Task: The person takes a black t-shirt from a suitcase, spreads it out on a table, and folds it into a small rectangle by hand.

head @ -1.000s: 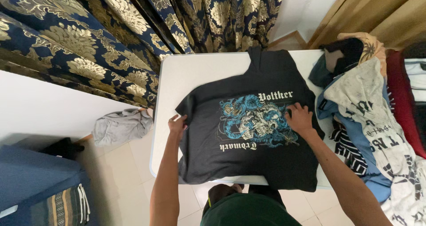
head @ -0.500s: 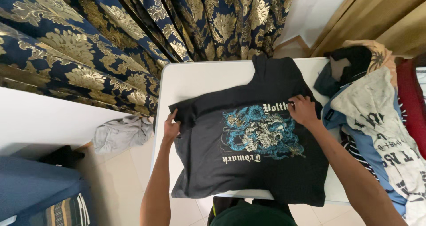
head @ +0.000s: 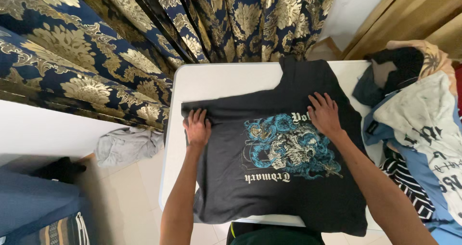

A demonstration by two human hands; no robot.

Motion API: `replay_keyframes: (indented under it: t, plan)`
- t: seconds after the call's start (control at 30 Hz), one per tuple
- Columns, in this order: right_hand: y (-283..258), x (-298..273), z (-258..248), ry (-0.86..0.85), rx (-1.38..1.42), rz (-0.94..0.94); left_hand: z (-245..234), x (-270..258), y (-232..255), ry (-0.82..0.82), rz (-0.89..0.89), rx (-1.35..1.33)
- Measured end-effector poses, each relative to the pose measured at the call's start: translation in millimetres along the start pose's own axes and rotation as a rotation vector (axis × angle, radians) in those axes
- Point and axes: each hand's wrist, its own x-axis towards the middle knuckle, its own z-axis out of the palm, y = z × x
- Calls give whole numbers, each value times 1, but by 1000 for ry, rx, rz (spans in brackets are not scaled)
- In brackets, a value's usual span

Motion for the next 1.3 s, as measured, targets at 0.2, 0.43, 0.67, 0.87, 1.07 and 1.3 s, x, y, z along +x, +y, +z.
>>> replay_keyframes:
  t: [0.2,0.43,0.67,0.87,1.07,1.3]
  plan:
    - [-14,22,3,-106,-74,141,-20,19,8,-290,-146,-48]
    - [-10,55,21,-138,-93,210,13,63,10,-349,-184,-20]
    - [-11,49,17,-172,-65,171,25,81,11,-308,-218,68]
    - [-105,-37,17,-98,16,-3,13,5,89,-223,-95,-109]
    - [-100,-51,7,-292,-38,-9,-18,-51,67,-213,14,-104]
    - [27,-110,-61,13,102,349,-72,-90,-1,-410,-350,148]
